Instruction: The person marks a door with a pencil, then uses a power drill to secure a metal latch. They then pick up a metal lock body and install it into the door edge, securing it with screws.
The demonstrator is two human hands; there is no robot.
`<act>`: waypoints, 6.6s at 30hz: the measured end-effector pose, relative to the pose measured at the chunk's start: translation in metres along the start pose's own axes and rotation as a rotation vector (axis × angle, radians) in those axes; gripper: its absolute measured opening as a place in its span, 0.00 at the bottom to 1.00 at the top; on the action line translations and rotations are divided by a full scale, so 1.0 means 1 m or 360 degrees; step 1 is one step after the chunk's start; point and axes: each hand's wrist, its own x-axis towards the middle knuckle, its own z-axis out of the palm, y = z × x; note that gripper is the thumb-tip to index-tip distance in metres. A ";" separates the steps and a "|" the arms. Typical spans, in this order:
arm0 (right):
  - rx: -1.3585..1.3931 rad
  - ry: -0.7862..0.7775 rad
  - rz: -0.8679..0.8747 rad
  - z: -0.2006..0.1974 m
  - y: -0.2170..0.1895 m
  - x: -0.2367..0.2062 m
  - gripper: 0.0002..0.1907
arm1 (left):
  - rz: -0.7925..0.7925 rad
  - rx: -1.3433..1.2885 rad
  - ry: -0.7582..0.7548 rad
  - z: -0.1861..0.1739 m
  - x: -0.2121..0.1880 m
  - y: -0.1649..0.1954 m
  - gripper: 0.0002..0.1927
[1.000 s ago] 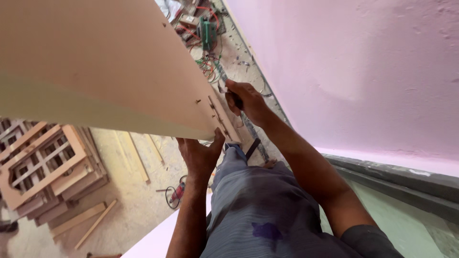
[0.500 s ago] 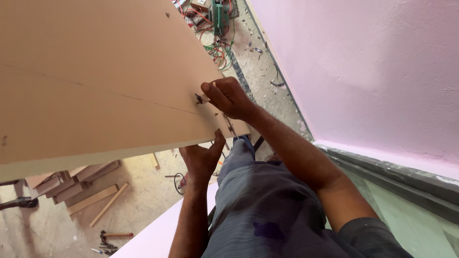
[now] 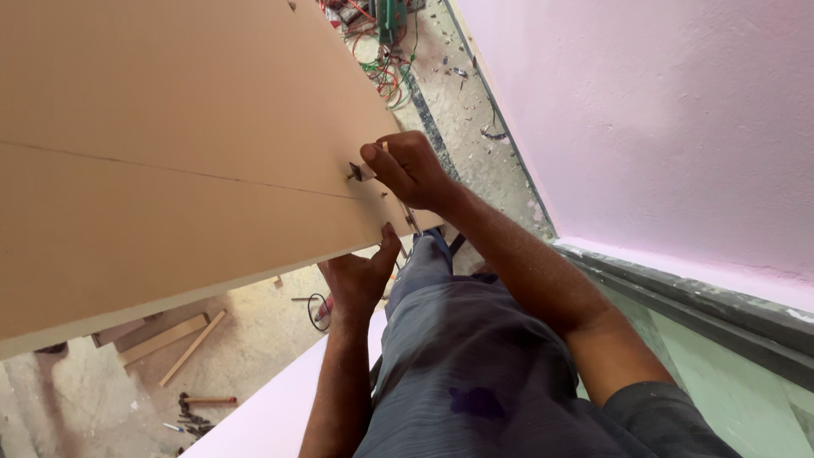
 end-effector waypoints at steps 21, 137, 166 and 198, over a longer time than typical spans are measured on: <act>-0.0113 0.0107 0.0020 0.001 -0.005 0.004 0.28 | -0.0049 -0.0023 -0.0050 -0.003 0.000 0.003 0.16; -0.0605 -0.0363 0.0200 -0.040 -0.014 -0.034 0.15 | -0.0474 -0.0300 -0.0005 0.019 -0.030 -0.020 0.18; -0.0604 -0.0631 0.0093 -0.039 -0.007 -0.023 0.16 | -0.0415 -0.0214 0.0025 0.018 -0.030 -0.021 0.15; -0.0655 -0.0640 0.0099 -0.040 -0.002 -0.021 0.15 | -0.0539 -0.0252 -0.0183 0.006 -0.021 -0.007 0.20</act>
